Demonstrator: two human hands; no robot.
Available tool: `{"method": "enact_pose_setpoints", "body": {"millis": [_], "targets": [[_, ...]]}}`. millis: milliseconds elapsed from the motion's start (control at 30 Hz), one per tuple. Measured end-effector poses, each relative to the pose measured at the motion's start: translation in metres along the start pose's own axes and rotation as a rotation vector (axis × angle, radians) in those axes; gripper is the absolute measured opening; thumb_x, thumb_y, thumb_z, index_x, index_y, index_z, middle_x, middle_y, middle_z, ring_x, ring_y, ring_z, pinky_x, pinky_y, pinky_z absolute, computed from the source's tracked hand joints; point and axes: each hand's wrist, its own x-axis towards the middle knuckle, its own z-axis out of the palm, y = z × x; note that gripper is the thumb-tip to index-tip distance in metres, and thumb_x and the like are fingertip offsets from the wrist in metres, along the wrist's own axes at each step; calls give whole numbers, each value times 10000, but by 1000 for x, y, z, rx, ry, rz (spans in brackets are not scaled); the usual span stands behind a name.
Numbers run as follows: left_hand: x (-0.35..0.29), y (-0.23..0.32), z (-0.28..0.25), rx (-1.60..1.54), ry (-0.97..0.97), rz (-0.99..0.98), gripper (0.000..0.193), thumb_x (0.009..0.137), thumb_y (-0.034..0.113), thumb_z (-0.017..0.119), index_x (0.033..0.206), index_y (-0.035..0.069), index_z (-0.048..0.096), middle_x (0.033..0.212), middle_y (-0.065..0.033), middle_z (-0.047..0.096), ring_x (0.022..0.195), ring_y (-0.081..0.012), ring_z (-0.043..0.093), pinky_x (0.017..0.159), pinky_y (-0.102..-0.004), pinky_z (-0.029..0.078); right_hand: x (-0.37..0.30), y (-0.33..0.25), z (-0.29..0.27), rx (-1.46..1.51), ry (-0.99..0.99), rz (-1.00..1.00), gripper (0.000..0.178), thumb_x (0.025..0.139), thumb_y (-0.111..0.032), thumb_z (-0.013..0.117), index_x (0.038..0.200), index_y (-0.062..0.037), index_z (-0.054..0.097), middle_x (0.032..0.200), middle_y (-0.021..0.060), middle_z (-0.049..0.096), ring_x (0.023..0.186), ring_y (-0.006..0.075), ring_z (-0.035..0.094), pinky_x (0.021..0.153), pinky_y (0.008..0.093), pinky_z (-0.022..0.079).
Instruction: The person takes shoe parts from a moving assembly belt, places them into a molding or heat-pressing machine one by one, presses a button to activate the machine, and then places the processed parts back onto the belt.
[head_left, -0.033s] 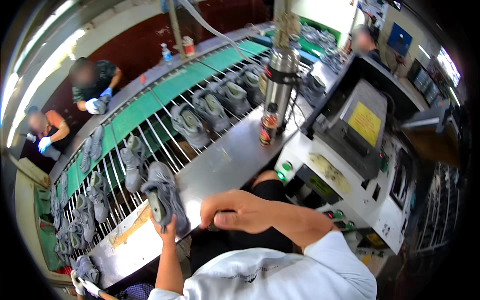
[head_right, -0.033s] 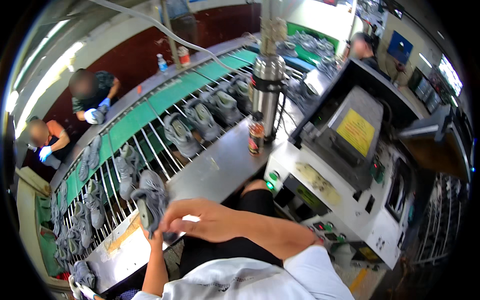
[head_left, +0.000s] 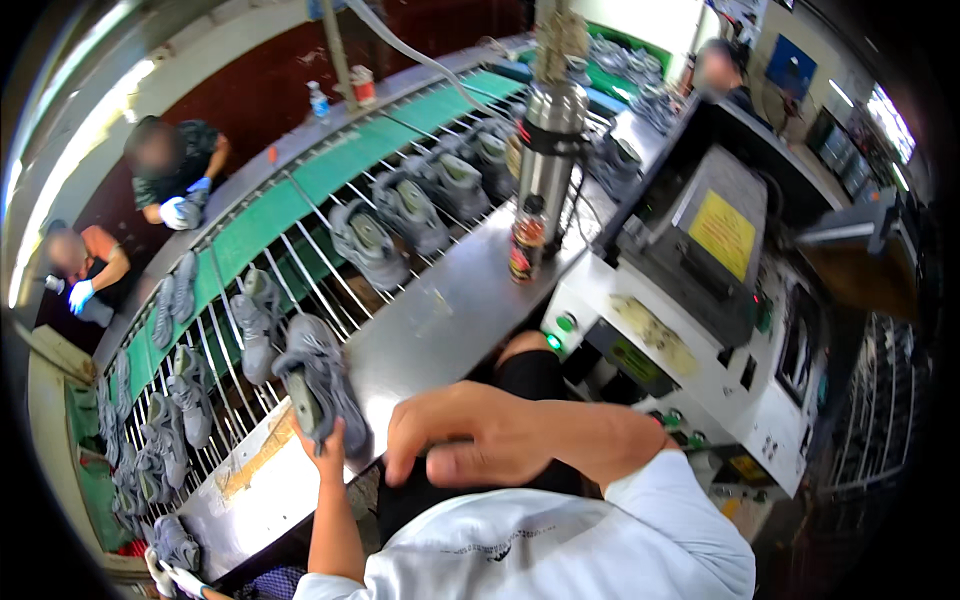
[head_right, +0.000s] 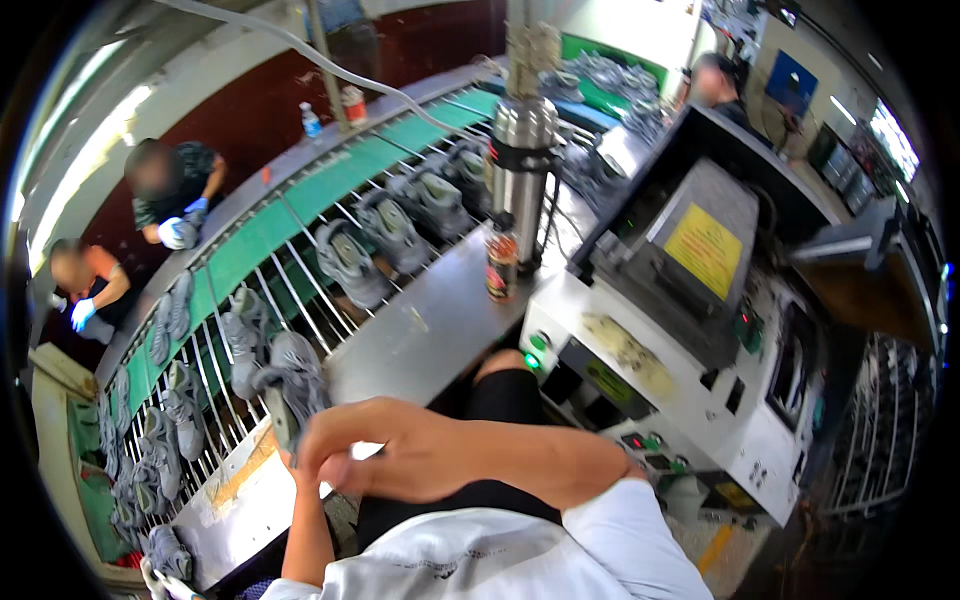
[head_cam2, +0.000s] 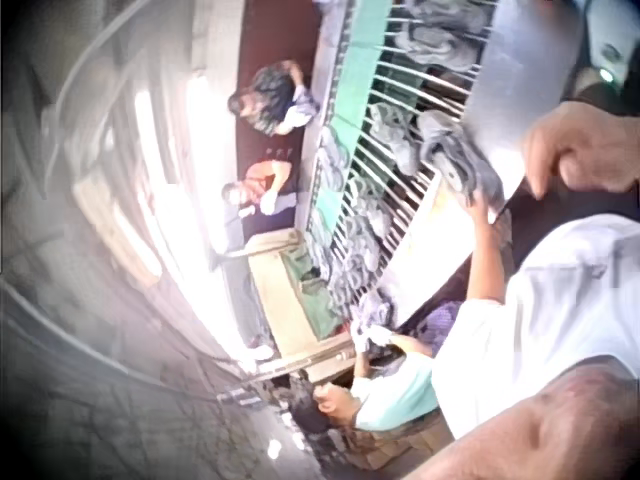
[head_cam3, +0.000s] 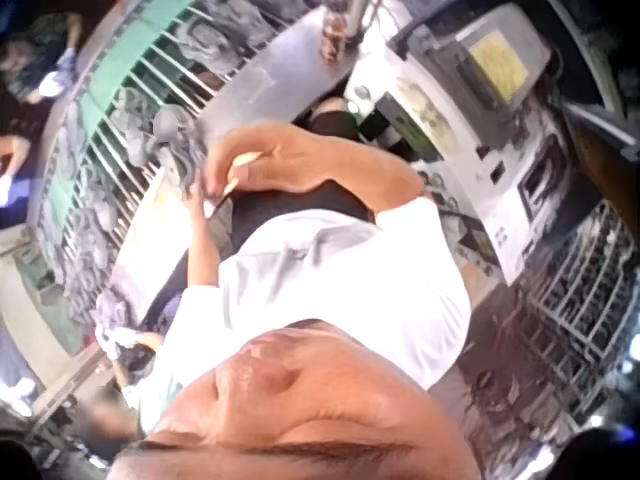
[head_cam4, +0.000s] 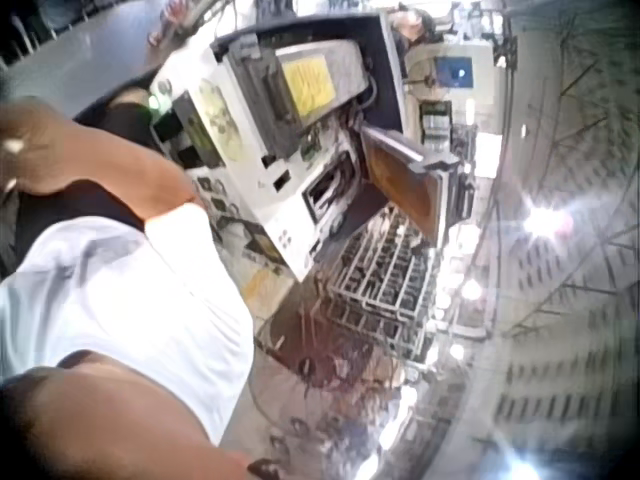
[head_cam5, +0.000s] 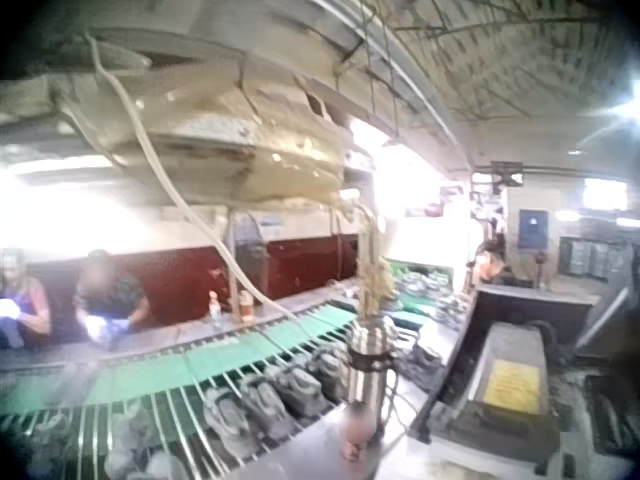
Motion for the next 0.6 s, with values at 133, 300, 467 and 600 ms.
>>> {"method": "enact_pose_setpoints", "body": {"millis": [133, 300, 467, 600], "targets": [[58, -20, 31, -90, 87, -52, 689, 701, 153, 773, 1275, -31, 438, 1194, -149, 550, 1076, -256, 536, 961, -353, 401, 30, -50, 54, 141, 31, -548, 311, 886, -334, 596, 924, -27, 624, 797, 104, 590, 710, 284, 583, 590, 354, 455], [135, -23, 83, 16, 134, -187, 775, 713, 236, 791, 1321, -46, 401, 1209, -176, 557, 1081, -264, 557, 953, -338, 414, 47, -58, 59, 283, 88, -741, 195, 861, -214, 584, 821, -27, 619, 665, 61, 535, 555, 231, 540, 491, 320, 417], [168, -30, 116, 203, 212, -267, 849, 704, 298, 805, 1352, -39, 372, 1270, -208, 527, 1153, -280, 530, 981, -359, 403, 57, -49, 62, 610, 187, -629, 66, 766, -78, 602, 748, -15, 597, 610, 48, 509, 527, 212, 507, 499, 302, 396], [184, -84, 111, 99, 193, -102, 881, 694, 322, 811, 1373, -12, 360, 1276, -212, 534, 1169, -301, 529, 1004, -370, 385, 66, -46, 52, 678, 245, -612, 30, 696, -41, 596, 691, -18, 578, 583, 37, 494, 521, 199, 500, 499, 290, 385]]}}
